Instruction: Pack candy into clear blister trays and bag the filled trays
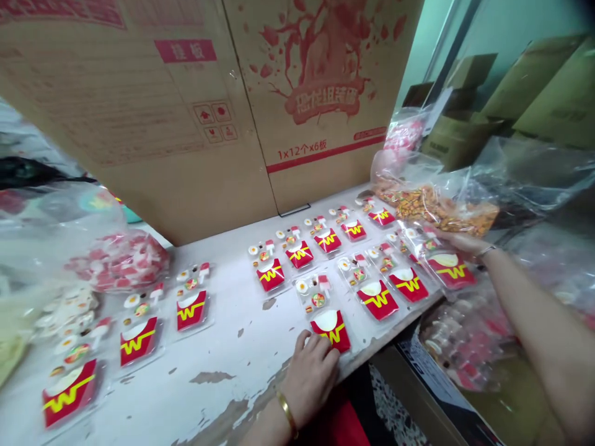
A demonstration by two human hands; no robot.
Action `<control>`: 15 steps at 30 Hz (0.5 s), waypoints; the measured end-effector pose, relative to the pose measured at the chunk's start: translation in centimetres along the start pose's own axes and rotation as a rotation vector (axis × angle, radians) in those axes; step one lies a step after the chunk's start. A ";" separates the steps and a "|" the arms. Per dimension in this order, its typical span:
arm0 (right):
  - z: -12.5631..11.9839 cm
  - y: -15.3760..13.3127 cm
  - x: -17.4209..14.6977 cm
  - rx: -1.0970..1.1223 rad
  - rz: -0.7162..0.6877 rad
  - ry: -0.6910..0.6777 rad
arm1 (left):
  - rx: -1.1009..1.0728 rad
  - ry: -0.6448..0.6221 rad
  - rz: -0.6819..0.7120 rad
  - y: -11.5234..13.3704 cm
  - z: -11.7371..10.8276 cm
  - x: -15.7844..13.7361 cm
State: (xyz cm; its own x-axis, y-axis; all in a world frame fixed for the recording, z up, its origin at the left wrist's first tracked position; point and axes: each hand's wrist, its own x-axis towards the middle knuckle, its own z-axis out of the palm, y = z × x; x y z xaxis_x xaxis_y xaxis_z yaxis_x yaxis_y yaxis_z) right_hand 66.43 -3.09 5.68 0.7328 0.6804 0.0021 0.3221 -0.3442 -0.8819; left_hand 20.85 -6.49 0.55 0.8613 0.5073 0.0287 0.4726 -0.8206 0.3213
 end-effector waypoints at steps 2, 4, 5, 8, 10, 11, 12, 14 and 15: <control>0.2 1.3 0.2 0.054 0.176 -0.200 | 0.020 -0.005 -0.011 0.1 0.2 0.3; 0.5 2.2 0.1 0.126 0.309 -0.332 | 0.021 -0.012 -0.022 0.1 0.3 -0.2; 0.8 2.5 -0.1 0.161 0.365 -0.371 | 0.019 -0.015 -0.032 0.0 0.2 -0.9; 2.1 2.8 -1.8 0.257 0.527 -0.483 | 0.003 -0.036 -0.078 -0.4 -0.6 -4.0; 3.5 2.5 -3.7 0.313 0.614 -0.581 | -0.006 -0.056 -0.123 -1.0 -1.6 -7.0; 4.3 2.3 -4.8 0.335 0.640 -0.630 | -0.007 -0.068 -0.148 -1.4 -2.2 -8.6; 5.1 2.0 -5.7 0.357 0.658 -0.673 | -0.003 -0.077 -0.176 -1.8 -2.8 -10.2; 6.7 1.7 -7.2 0.378 0.691 -0.707 | 0.008 -0.087 -0.224 -2.6 -4.0 -13.3; 7.3 1.6 -7.6 0.381 0.694 -0.716 | 0.015 -0.086 -0.242 -3.1 -4.5 -14.6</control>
State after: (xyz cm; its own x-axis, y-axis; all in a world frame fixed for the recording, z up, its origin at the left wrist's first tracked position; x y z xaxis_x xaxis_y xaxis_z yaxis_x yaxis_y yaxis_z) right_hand 57.02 -4.06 0.84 0.1213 0.6776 -0.7254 -0.3302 -0.6616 -0.6732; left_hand 5.96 -10.21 3.43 0.7349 0.6659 -0.1284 0.6694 -0.6820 0.2946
